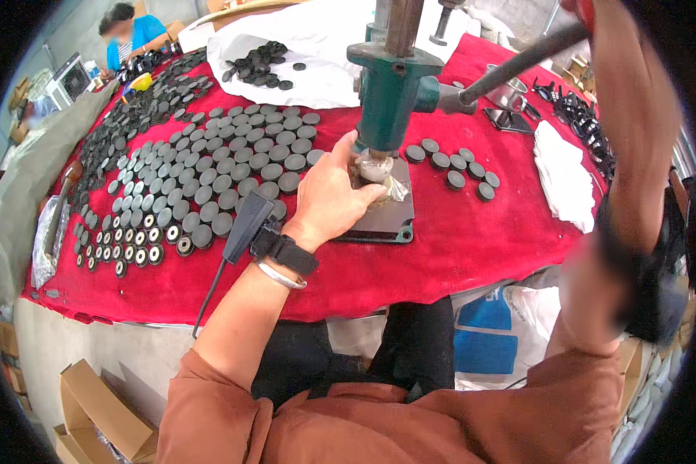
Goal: The recorder assembles small metal inserts into rubber grommets and uses a manual press to secure them.
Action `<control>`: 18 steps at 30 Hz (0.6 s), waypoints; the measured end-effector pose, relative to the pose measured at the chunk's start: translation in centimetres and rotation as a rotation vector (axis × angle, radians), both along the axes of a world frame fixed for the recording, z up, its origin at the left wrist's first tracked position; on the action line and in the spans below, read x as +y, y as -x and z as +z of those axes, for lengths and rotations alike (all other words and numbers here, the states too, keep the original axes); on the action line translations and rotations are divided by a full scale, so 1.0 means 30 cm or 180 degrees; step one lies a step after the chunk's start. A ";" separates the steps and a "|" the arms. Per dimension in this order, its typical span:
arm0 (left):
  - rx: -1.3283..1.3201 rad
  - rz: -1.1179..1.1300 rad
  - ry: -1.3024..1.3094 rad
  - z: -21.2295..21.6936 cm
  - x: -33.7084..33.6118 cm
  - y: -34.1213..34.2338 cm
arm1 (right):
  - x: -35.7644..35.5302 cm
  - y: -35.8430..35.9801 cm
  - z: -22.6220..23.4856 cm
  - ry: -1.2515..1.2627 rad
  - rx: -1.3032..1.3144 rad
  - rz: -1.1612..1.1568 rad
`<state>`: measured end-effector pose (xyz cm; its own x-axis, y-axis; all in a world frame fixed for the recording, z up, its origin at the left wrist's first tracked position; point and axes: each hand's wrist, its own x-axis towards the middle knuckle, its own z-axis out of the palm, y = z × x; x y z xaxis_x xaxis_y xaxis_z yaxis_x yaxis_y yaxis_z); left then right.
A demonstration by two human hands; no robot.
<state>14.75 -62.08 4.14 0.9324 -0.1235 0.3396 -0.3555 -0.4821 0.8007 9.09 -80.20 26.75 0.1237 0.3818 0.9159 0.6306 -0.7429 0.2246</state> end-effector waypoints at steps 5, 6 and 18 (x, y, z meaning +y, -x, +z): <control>-0.0191 0.0052 0.0106 -0.014 0.025 0.030 | 0.037 0.188 -0.295 -0.0969 0.0176 -0.0290; -0.0502 0.0122 0.0155 -0.013 0.034 0.036 | 0.044 0.253 -0.330 -0.0749 0.0655 -0.0554; 0.0079 0.0865 -0.2044 0.018 0.256 0.221 | -0.030 0.271 -0.606 -0.0829 0.0947 0.0521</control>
<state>8.13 -54.41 4.67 0.9653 -0.0540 0.2557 -0.1406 -0.9321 0.3338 0.97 -81.12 8.58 0.3541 0.1788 0.9180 0.7538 -0.6356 -0.1669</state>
